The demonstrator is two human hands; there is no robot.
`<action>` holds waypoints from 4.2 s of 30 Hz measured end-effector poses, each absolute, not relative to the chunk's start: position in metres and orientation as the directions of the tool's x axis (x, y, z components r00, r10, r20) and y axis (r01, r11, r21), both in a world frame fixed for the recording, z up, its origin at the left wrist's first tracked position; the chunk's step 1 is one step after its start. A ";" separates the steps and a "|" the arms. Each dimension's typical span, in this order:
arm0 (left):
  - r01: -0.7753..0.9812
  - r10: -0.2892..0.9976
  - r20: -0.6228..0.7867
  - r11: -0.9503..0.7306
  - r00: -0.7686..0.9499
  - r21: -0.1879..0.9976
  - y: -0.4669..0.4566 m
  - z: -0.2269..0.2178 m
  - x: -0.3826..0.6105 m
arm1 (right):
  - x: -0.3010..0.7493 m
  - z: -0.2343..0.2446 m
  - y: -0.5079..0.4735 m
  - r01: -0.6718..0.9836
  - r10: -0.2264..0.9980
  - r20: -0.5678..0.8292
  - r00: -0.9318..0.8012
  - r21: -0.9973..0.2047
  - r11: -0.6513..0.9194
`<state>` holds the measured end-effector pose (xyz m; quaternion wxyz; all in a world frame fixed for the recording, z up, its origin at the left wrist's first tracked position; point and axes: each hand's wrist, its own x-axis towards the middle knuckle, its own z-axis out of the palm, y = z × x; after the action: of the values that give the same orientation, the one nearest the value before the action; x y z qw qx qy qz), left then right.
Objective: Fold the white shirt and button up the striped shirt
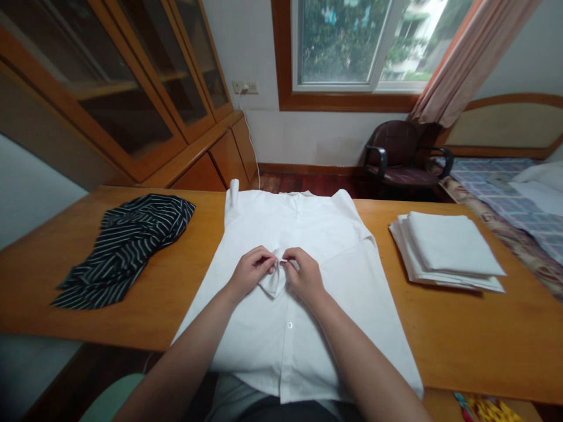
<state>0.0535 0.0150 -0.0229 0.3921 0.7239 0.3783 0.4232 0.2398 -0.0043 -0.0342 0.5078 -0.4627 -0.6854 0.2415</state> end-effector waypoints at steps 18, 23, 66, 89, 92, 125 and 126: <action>0.337 0.746 0.515 -0.656 0.421 0.675 0.020 -0.022 0.048 | 0.238 -0.035 -0.006 0.229 0.866 0.496 -0.067 -0.837 0.497; 0.357 0.735 0.511 -0.670 0.446 0.651 0.020 -0.022 0.048 | 0.237 -0.036 -0.007 0.232 0.848 0.526 -0.063 -0.819 0.525; 0.335 0.756 0.580 -0.655 0.304 0.677 0.021 -0.024 0.048 | 0.242 -0.032 0.002 0.112 0.881 0.448 -0.151 -0.878 0.466; 0.317 0.927 0.352 -0.375 0.131 0.871 0.022 -0.032 0.043 | 0.246 -0.036 0.002 0.078 0.950 0.280 0.140 -0.959 0.272; 0.256 0.961 0.260 -0.276 0.097 0.926 0.024 -0.036 0.043 | 0.246 -0.032 0.002 0.128 0.945 0.320 0.070 -0.942 0.310; 0.002 0.995 0.093 -0.093 -0.035 0.996 0.025 -0.029 0.044 | 0.239 -0.026 -0.004 0.300 0.864 0.500 -0.060 -0.817 0.493; -0.004 0.995 0.095 -0.096 -0.043 0.995 0.026 -0.030 0.043 | 0.239 -0.029 -0.004 0.294 0.867 0.495 -0.055 -0.822 0.487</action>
<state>0.0432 0.0259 -0.0297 0.4661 0.5112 0.4846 0.5353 0.2388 -0.0036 -0.0287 0.5361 -0.4300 -0.6755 0.2672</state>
